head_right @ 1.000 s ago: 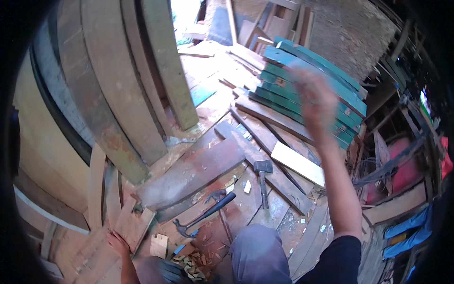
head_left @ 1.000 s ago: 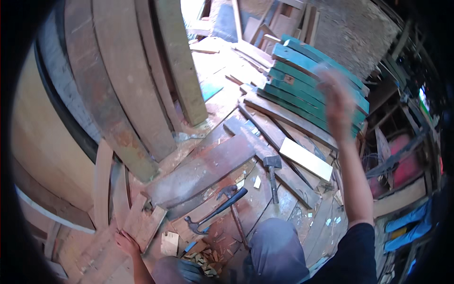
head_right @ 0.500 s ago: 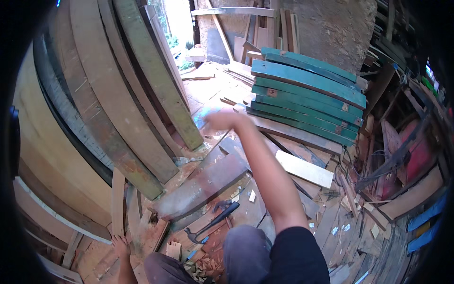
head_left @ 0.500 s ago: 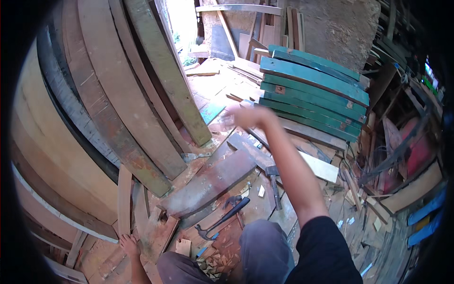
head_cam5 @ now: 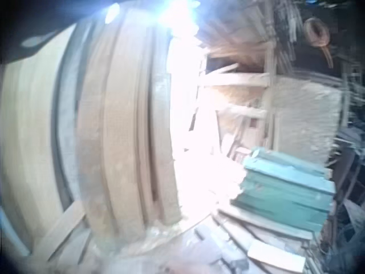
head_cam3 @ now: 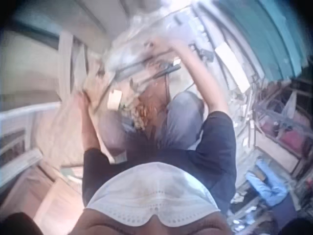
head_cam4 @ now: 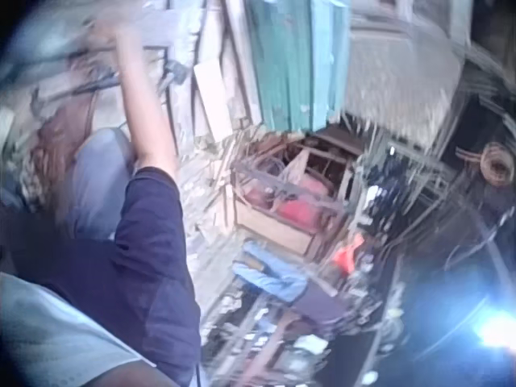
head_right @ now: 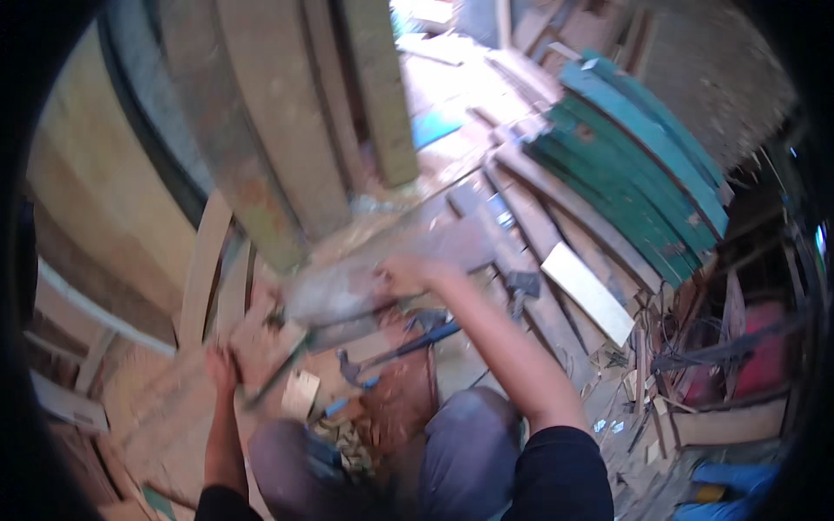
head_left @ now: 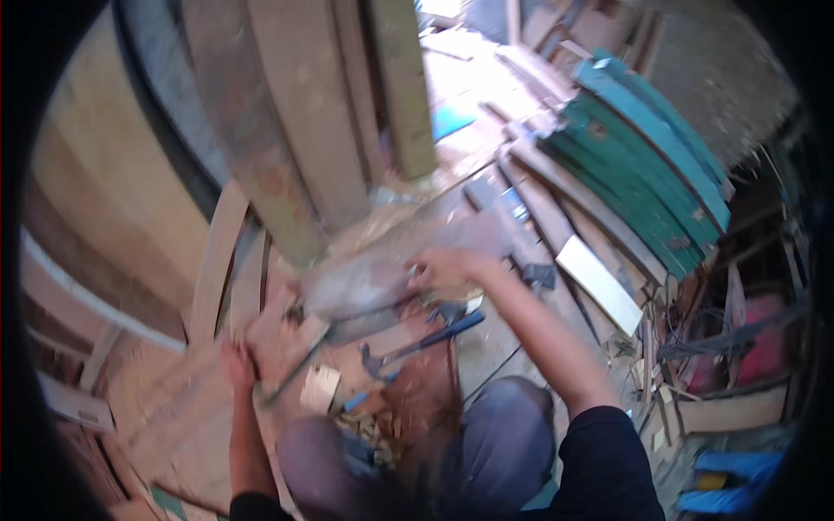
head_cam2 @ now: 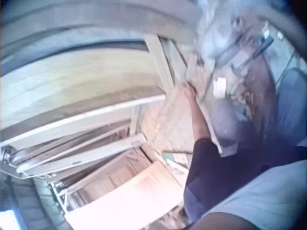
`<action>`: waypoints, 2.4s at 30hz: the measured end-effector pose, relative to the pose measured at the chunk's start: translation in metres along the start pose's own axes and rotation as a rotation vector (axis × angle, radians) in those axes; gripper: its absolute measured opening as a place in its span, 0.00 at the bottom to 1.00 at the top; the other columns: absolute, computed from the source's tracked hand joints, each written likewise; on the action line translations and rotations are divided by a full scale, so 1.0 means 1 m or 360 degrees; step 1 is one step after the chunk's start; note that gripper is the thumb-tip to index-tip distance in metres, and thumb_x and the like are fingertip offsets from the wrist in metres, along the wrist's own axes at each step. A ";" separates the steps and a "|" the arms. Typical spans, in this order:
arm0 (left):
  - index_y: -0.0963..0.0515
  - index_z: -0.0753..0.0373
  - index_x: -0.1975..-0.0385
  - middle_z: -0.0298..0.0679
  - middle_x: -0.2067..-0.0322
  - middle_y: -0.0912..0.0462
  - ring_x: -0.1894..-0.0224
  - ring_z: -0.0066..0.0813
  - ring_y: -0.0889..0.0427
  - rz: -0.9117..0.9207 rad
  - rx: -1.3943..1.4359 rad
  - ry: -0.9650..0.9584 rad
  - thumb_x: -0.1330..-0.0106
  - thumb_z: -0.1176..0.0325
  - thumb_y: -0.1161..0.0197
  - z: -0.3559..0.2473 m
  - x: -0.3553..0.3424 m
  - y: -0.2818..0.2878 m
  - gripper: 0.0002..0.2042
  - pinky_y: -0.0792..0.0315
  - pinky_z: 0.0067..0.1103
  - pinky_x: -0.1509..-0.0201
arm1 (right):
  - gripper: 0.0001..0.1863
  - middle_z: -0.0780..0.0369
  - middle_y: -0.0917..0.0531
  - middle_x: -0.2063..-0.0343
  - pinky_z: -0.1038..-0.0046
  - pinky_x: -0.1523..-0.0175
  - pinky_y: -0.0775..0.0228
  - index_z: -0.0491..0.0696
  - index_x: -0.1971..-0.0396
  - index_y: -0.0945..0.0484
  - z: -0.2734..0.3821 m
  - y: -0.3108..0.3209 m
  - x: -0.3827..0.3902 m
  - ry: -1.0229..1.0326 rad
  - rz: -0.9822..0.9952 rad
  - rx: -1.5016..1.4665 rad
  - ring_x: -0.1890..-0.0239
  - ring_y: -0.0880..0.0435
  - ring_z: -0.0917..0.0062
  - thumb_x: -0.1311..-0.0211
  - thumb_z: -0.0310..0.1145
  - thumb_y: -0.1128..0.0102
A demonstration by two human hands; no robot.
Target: The recorder is shown using a hammer and a chisel to shape a piece of wood.
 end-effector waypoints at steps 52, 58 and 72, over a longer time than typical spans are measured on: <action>0.27 0.63 0.54 0.40 0.66 0.26 0.55 0.37 0.26 -0.0385 0.0281 0.0073 0.29 0.57 0.45 -0.071 0.008 0.019 0.15 0.42 0.37 0.40 | 0.45 0.55 0.45 0.26 0.57 0.23 0.57 0.43 0.28 0.47 0.021 -0.116 -0.155 0.0306 -0.0526 0.0876 0.25 0.47 0.60 0.35 0.56 0.45; 0.27 0.63 0.53 0.40 0.65 0.27 0.55 0.37 0.26 -0.0418 0.0231 0.0055 0.29 0.56 0.45 -0.062 0.015 0.023 0.16 0.42 0.36 0.39 | 0.42 0.49 0.41 0.29 0.53 0.23 0.58 0.42 0.29 0.44 0.048 -0.171 -0.123 0.0835 -0.0228 0.0877 0.26 0.45 0.57 0.34 0.54 0.46; 0.27 0.63 0.50 0.41 0.63 0.25 0.52 0.39 0.26 -0.0397 0.0244 0.0081 0.27 0.55 0.47 -0.066 0.012 0.020 0.17 0.44 0.39 0.38 | 0.33 0.52 0.39 0.29 0.47 0.24 0.61 0.48 0.31 0.37 0.015 -0.133 -0.147 0.0145 -0.1087 0.0636 0.26 0.47 0.52 0.27 0.53 0.56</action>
Point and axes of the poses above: each hand's wrist, its own x-axis away from the middle knuckle, its own y-axis out of the back of the hand, z = x × y, the point moved 10 cm from there along -x, towards the middle knuckle
